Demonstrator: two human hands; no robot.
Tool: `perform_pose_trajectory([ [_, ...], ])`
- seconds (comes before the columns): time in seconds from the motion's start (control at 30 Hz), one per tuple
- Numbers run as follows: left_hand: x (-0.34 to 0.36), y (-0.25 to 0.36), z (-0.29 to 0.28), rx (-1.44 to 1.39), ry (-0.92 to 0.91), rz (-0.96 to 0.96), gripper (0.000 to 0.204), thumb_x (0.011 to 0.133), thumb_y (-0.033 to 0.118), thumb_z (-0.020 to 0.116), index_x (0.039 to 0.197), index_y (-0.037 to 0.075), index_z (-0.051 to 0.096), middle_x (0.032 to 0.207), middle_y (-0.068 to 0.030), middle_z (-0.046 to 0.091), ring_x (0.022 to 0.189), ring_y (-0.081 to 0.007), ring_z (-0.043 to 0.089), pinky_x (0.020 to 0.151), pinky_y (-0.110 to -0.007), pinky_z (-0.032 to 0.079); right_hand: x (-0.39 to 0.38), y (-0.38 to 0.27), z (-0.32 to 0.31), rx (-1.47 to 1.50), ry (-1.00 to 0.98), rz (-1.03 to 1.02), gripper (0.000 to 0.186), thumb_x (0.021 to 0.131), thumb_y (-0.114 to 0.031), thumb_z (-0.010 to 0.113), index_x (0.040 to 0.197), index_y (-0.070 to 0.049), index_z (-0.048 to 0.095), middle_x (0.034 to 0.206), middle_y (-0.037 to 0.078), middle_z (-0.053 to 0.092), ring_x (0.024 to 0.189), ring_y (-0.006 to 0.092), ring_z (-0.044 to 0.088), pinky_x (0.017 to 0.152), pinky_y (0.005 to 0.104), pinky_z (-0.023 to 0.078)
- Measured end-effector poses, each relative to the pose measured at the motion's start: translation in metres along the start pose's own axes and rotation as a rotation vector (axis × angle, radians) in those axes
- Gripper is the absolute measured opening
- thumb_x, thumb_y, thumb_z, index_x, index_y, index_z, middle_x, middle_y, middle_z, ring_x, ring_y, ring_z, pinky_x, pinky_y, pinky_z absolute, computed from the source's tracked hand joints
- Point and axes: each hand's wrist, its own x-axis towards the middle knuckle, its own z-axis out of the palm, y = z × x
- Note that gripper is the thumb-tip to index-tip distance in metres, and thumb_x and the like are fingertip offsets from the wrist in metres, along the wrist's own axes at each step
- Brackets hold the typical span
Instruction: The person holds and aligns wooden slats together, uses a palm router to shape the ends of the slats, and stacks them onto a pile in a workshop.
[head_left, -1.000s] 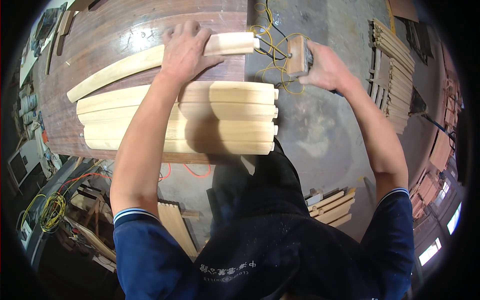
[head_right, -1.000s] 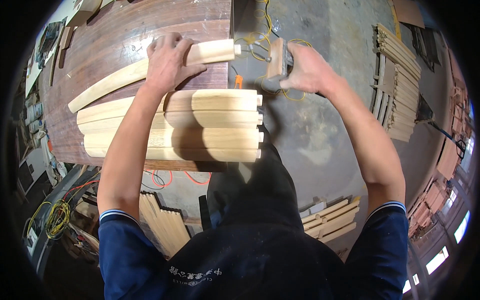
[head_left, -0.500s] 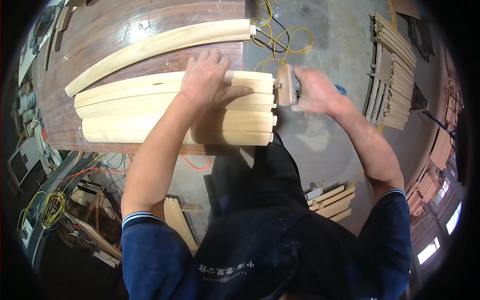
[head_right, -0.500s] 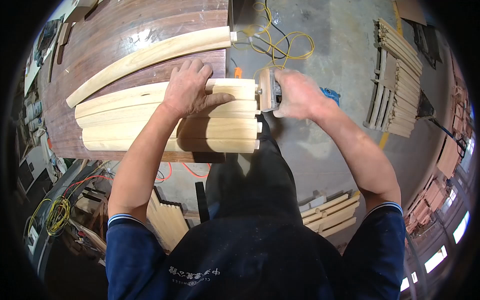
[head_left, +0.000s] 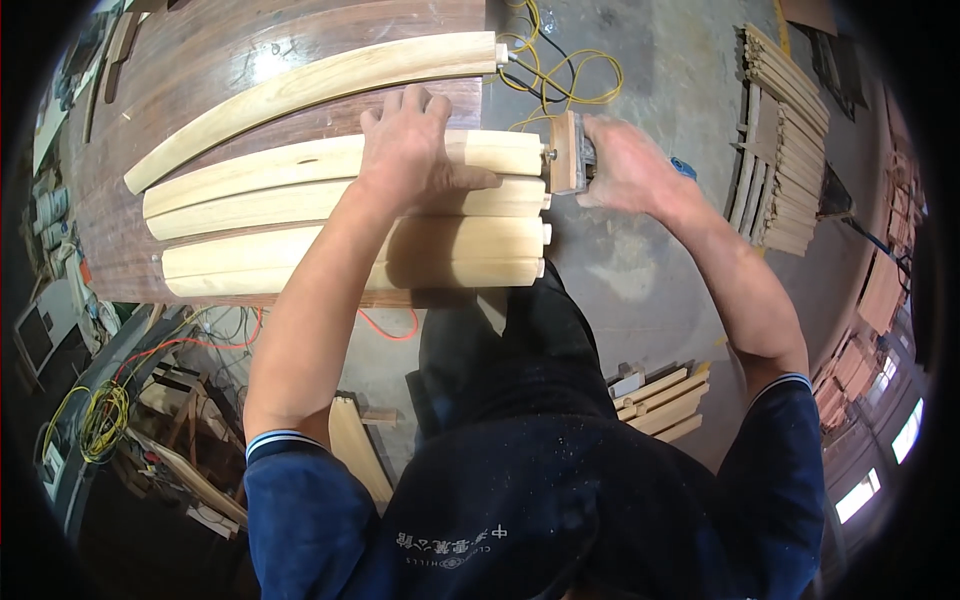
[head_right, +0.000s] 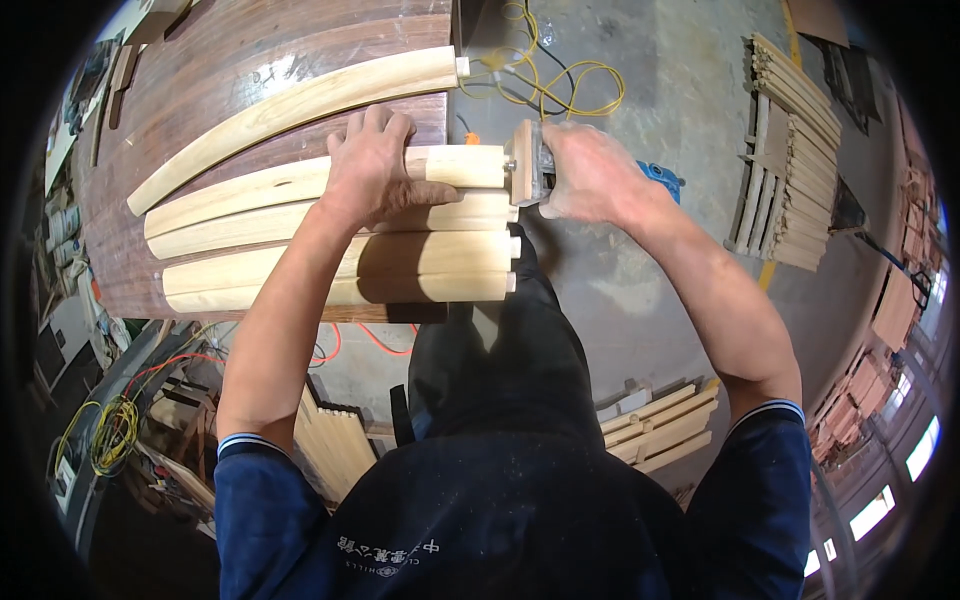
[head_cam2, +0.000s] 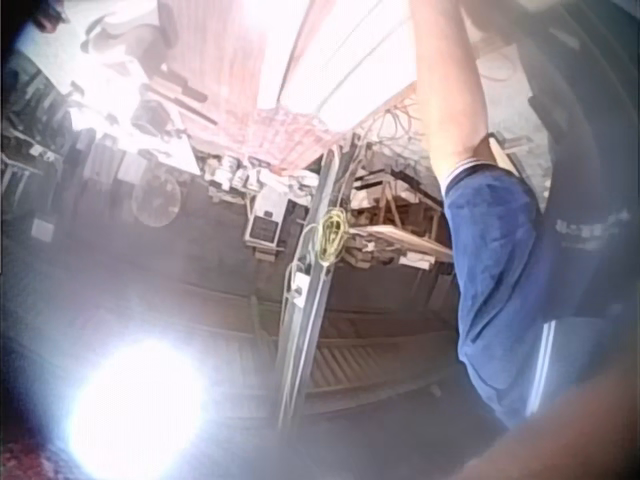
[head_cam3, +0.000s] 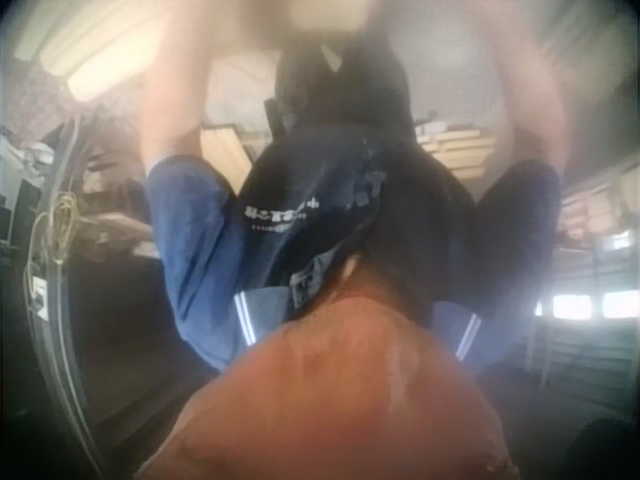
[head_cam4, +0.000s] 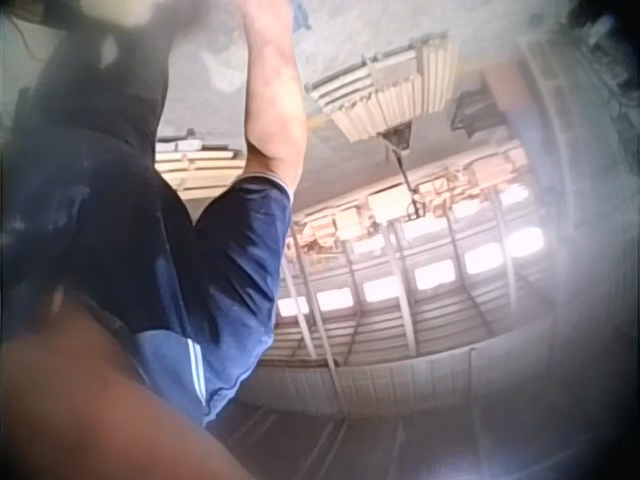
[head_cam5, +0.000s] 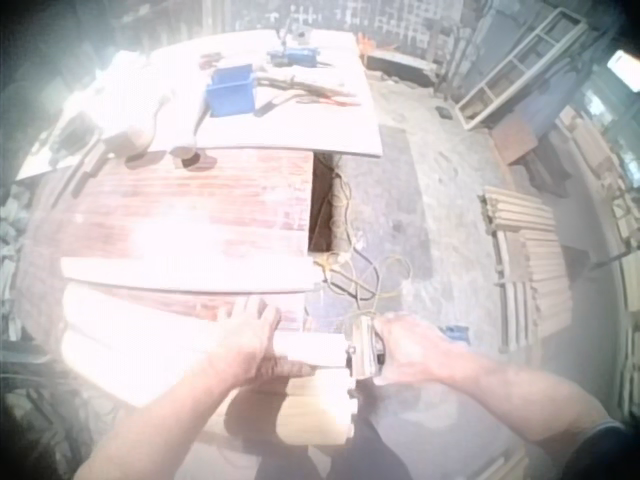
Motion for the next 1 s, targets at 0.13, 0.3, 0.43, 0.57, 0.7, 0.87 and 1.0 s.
perform_pose_trajectory([
  [0.13, -0.002, -0.001, 0.002, 0.006, -0.018, 0.033, 0.086, 0.074, 0.075, 0.085, 0.128, 0.01, 0.068, 0.13, -0.0145, 0.062, 0.127, -0.0366, 0.056, 0.101, -0.059, 0.043, -0.002, -0.001, 0.001, -0.045, -0.007, 0.01, 0.062, 0.063, -0.022, 0.087, 0.112, 0.006, 0.063, 0.109, 0.031, 0.07, 0.109, 0.0505, 0.067, 0.097, 0.0527, 0.055],
  [0.3, 0.01, -0.01, 0.006, -0.009, 0.045, 0.126, 0.076, 0.08, 0.067, 0.084, 0.13, 0.012, 0.069, 0.125, -0.0124, 0.064, 0.122, -0.0351, 0.059, 0.098, -0.052, 0.047, 0.001, -0.001, 0.002, -0.003, 0.012, 0.012, 0.059, 0.064, -0.021, 0.085, 0.112, 0.006, 0.063, 0.109, 0.031, 0.071, 0.109, 0.0504, 0.067, 0.098, 0.0527, 0.055],
  [0.43, 0.013, -0.013, 0.007, -0.047, 0.085, 0.148, 0.066, 0.079, 0.05, 0.091, 0.131, 0.015, 0.07, 0.12, -0.0085, 0.065, 0.119, -0.0313, 0.06, 0.095, -0.05, 0.049, 0.007, -0.003, 0.001, -0.038, -0.017, 0.036, 0.058, 0.066, -0.022, 0.085, 0.111, 0.006, 0.063, 0.109, 0.031, 0.07, 0.108, 0.0504, 0.067, 0.098, 0.0528, 0.055],
  [0.57, 0.014, -0.011, 0.007, -0.084, 0.081, 0.12, 0.065, 0.075, 0.049, 0.094, 0.127, 0.017, 0.072, 0.12, -0.0068, 0.066, 0.118, -0.0308, 0.061, 0.095, -0.05, 0.05, 0.012, -0.001, 0.004, -0.062, 0.017, -0.011, 0.057, 0.068, -0.023, 0.085, 0.111, 0.007, 0.063, 0.109, 0.031, 0.07, 0.107, 0.0498, 0.067, 0.098, 0.0529, 0.055],
  [0.7, 0.014, -0.011, 0.01, -0.097, 0.107, 0.104, 0.061, 0.072, 0.045, 0.096, 0.122, 0.017, 0.074, 0.118, -0.006, 0.066, 0.118, -0.0307, 0.061, 0.094, -0.049, 0.051, 0.017, -0.001, 0.004, -0.101, 0.011, -0.034, 0.056, 0.071, -0.025, 0.084, 0.112, 0.008, 0.064, 0.11, 0.031, 0.071, 0.107, 0.0495, 0.067, 0.098, 0.0531, 0.055],
  [0.87, 0.014, -0.013, 0.015, -0.134, 0.151, 0.127, 0.061, 0.07, 0.041, 0.098, 0.118, 0.014, 0.073, 0.117, -0.0064, 0.066, 0.117, -0.0311, 0.061, 0.094, -0.05, 0.052, 0.017, -0.006, 0.0, -0.115, 0.036, -0.056, 0.057, 0.072, -0.025, 0.084, 0.114, 0.008, 0.064, 0.111, 0.03, 0.071, 0.108, 0.0491, 0.067, 0.1, 0.0526, 0.055],
  [1.0, 0.014, -0.012, 0.016, -0.148, 0.189, 0.14, 0.06, 0.067, 0.036, 0.1, 0.117, 0.014, 0.074, 0.112, -0.0068, 0.066, 0.112, -0.0317, 0.062, 0.093, -0.048, 0.053, 0.022, -0.01, -0.002, -0.19, -0.027, -0.046, 0.056, 0.072, -0.024, 0.084, 0.114, 0.008, 0.064, 0.11, 0.03, 0.071, 0.109, 0.0487, 0.067, 0.1, 0.0522, 0.055],
])
